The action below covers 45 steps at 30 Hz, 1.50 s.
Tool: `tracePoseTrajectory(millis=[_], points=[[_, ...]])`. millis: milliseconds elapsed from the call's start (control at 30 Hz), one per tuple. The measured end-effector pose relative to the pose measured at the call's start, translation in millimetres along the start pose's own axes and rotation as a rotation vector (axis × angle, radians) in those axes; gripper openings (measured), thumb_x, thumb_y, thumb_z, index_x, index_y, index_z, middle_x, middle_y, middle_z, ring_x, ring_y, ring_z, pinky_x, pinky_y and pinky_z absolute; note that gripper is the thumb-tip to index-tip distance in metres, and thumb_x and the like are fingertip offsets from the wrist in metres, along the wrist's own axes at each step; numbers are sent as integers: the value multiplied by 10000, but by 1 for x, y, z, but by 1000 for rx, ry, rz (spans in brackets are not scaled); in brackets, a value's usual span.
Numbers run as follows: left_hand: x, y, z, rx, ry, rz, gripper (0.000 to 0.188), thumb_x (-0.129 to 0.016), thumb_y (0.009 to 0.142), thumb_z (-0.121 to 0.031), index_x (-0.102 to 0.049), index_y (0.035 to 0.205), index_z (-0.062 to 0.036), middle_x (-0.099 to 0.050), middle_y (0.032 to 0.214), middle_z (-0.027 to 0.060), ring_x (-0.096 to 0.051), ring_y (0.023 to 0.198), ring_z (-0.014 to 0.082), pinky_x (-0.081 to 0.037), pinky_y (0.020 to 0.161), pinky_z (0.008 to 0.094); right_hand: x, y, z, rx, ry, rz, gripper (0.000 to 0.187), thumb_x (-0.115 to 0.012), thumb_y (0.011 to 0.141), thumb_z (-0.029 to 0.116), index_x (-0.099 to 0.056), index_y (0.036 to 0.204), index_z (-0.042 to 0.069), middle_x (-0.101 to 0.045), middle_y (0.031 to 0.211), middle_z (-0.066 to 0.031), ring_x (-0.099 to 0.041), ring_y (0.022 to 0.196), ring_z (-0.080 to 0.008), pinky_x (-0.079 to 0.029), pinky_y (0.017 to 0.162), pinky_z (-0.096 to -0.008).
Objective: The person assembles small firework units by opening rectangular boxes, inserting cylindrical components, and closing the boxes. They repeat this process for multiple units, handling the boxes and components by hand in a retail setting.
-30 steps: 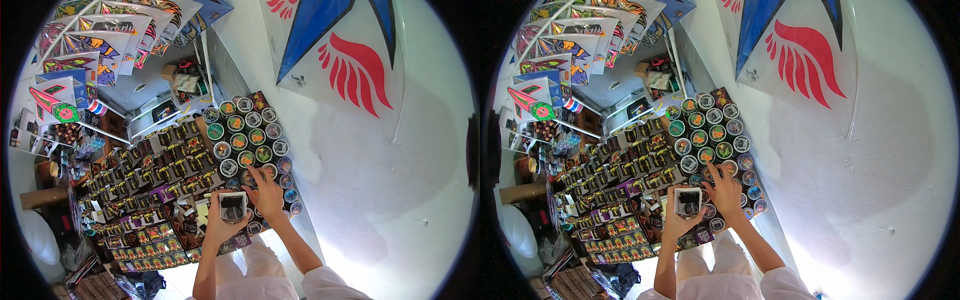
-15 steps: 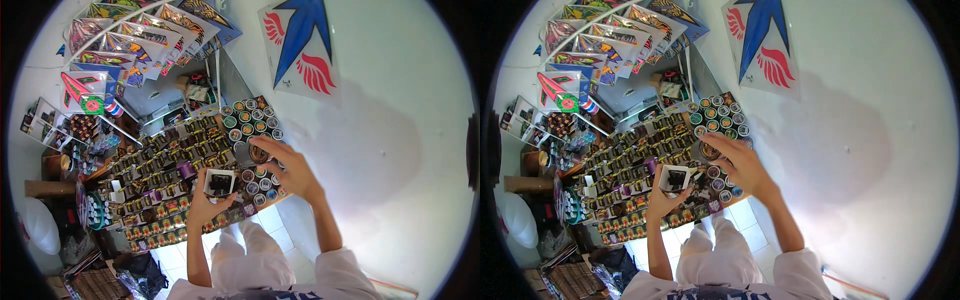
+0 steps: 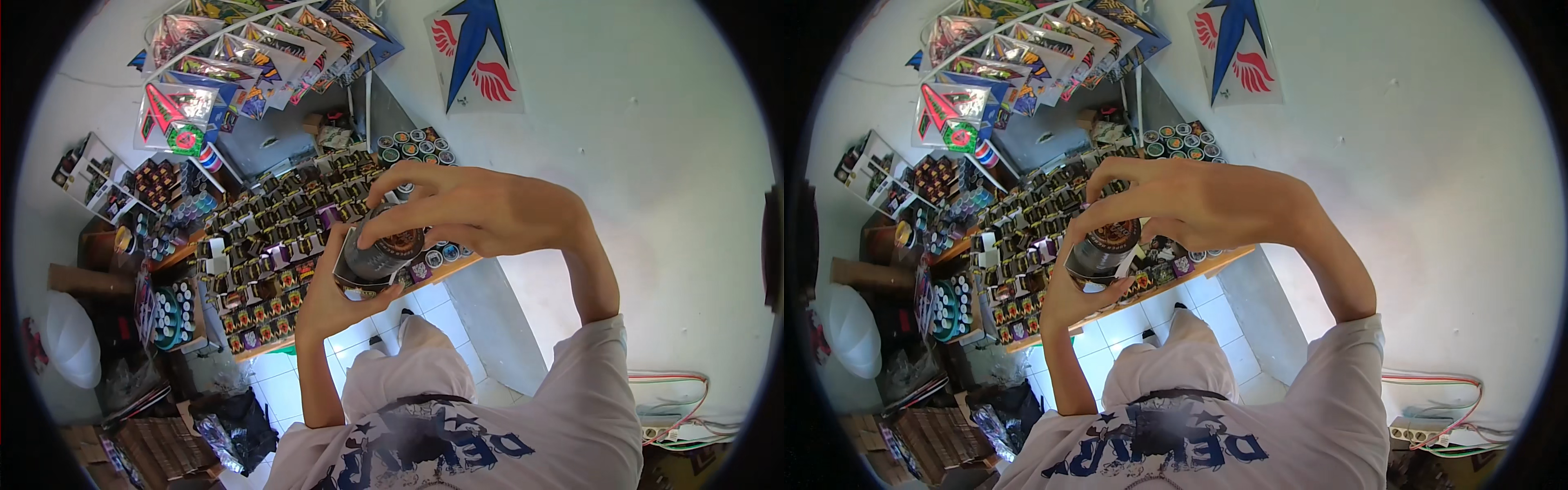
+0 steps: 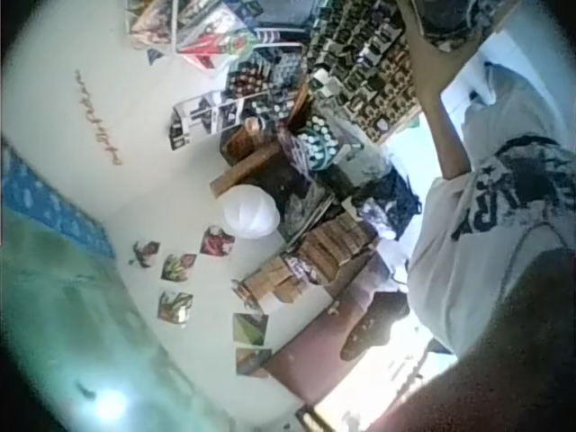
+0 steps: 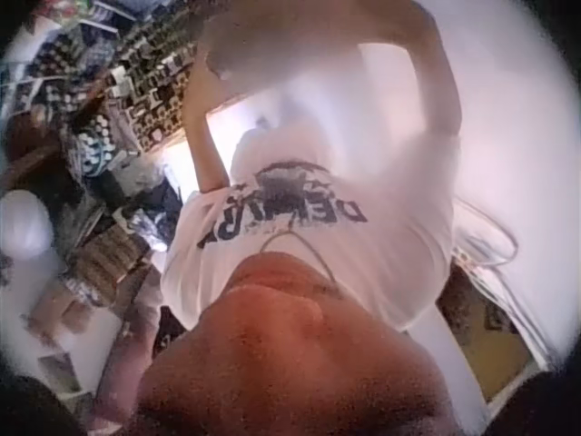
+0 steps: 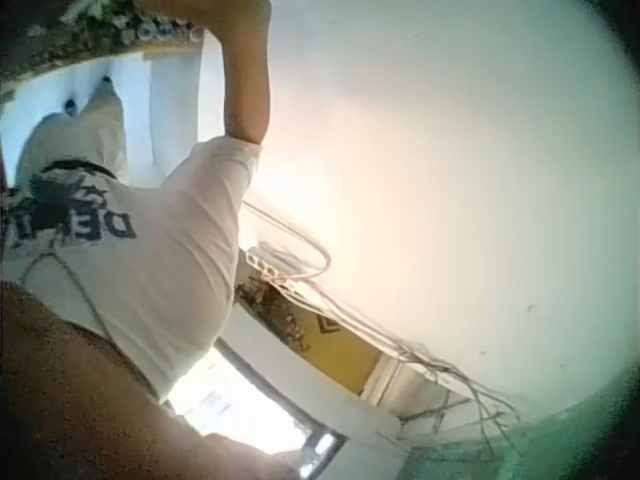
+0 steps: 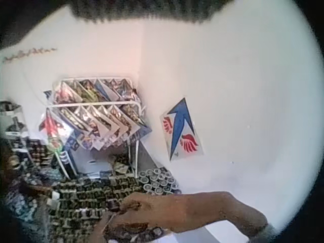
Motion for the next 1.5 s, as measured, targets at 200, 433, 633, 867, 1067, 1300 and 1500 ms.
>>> tracePoseTrajectory(millis=[200,433,633,867,1067,1300,1500], points=[[-2,-40,-28,-46,28,-57,800,-973,758,-141,-482,1385,-64,-691,1239,110,-681,1167,188,-542,995,353,-18,9,35,58,-65,78,619,-709,889,-42,-669,1455,203,-551,1478,-126,-665,1178,-351,-561,979,-456],[3,-64,-37,-113,51,-155,781,-953,769,-115,-472,1381,-55,-675,1270,131,-671,1205,199,-544,1012,357,-35,18,64,156,-133,-11,607,-746,894,57,-622,1477,170,-595,1399,-115,-623,1261,-368,-518,1048,-486],[-1,-73,-47,-90,96,-150,793,-961,759,-141,-473,1376,-41,-652,1262,130,-670,1198,202,-539,1027,361,-39,17,66,115,-76,57,666,-732,852,-27,-622,1498,95,-590,1451,-134,-613,1293,-400,-496,1083,-498],[-10,-79,-56,-202,115,-147,833,-966,746,-167,-469,1398,-22,-614,1276,134,-658,1196,209,-535,1033,361,-46,18,69,174,-190,98,700,-729,832,-29,-654,1502,158,-608,1422,-148,-590,1264,-385,-470,1114,-485],[-5,-86,-49,-320,217,-148,827,-961,742,-158,-475,1400,-32,-622,1262,129,-667,1163,212,-544,995,362,-48,18,81,143,-193,120,611,-799,886,77,-679,1478,165,-626,1411,-141,-603,1258,-350,-479,1097,-472],[-12,-97,-45,-155,52,-182,857,-971,717,-143,-467,1404,-50,-657,1213,134,-697,1085,233,-569,938,367,-83,3,65,157,-235,-310,291,-815,935,219,-794,1192,84,-661,1322,-120,-624,1250,-325,-496,1052,-450],[-6,-101,-27,-257,158,-357,930,-971,642,-96,-461,1418,-59,-610,1285,136,-680,1115,255,-567,946,370,-139,9,71,-27,-194,-662,320,-914,809,181,-837,1111,108,-703,1317,-89,-635,1253,-306,-485,1067,-451]])
Point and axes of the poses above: each hand's wrist, its own y-axis towards the middle knuckle, its own x-axis out of the back of the hand, z = x × y, the point moved 2 cm from there along y, towards the middle knuckle
